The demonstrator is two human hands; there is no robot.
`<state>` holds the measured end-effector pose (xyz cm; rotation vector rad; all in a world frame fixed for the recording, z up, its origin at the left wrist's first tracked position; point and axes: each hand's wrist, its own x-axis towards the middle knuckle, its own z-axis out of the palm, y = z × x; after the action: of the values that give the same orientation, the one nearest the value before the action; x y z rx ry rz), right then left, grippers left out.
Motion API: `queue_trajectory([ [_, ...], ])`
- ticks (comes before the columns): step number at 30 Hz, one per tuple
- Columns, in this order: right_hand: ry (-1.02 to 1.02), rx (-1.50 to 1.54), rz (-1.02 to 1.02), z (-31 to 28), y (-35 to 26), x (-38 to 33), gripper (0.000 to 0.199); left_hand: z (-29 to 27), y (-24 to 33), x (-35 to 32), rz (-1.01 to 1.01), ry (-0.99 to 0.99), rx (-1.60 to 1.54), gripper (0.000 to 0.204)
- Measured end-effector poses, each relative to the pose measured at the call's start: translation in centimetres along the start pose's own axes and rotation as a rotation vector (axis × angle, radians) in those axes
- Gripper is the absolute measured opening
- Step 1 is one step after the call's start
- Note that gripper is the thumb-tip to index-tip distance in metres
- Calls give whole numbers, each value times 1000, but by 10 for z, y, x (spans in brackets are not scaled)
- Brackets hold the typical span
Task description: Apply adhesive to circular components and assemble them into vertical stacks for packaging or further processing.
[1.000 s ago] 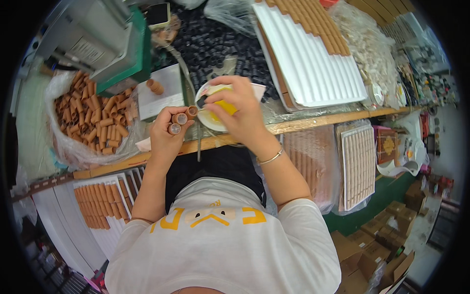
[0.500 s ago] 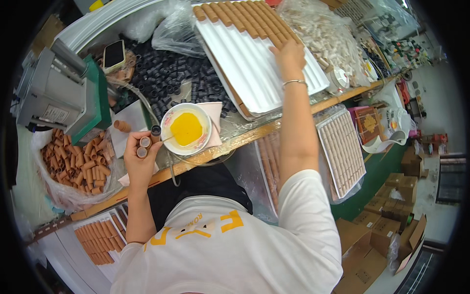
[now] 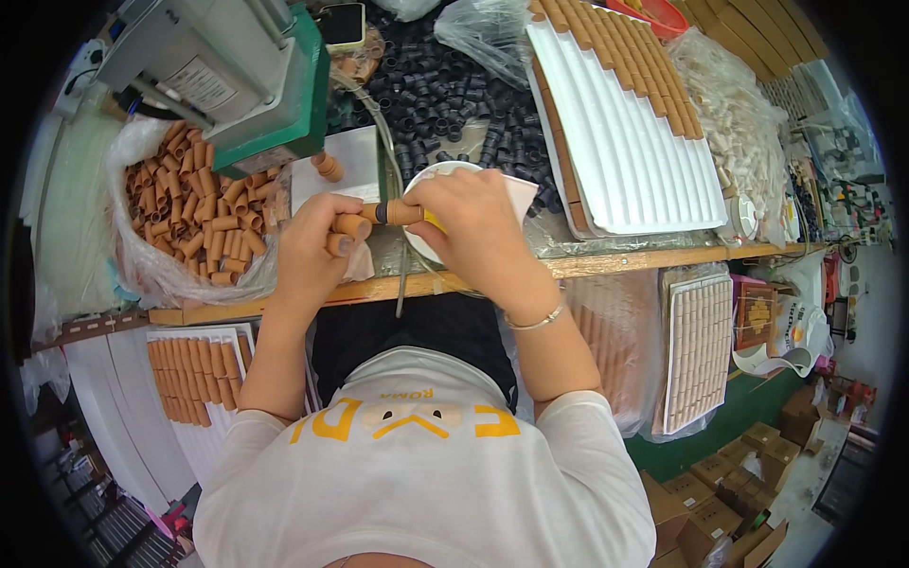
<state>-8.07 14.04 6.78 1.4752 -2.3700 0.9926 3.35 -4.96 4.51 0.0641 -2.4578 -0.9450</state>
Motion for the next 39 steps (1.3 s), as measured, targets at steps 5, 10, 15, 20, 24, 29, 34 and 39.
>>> queue_trajectory([
  [5, -125, -128, -69, 18, -22, 7, 41, -20, -5, -4, 84, -31, 112, 30],
  [10, -191, -213, -94, 46, -32, 8, 41, -22, -4, -7, 146, -112, 204, 32],
  [15, -77, 219, 263, 69, -5, 30, 27, -17, -51, 0, -254, 221, -38, 43],
  [20, -118, 88, 312, 103, -2, 72, 36, -8, -68, 27, -436, 94, -16, 47],
  [24, -160, 81, 247, 126, 3, 79, 41, -14, -98, 12, -380, 237, -319, 42],
  [29, 36, -164, 134, 105, -11, 55, 58, -42, -82, -34, -421, 165, -746, 33],
  [34, -193, 636, 218, 59, -50, 29, 53, -60, -45, -51, -407, -117, -982, 29],
  [39, -81, 732, 125, 72, -60, 19, 20, -59, -22, -58, -316, -58, -764, 29],
])
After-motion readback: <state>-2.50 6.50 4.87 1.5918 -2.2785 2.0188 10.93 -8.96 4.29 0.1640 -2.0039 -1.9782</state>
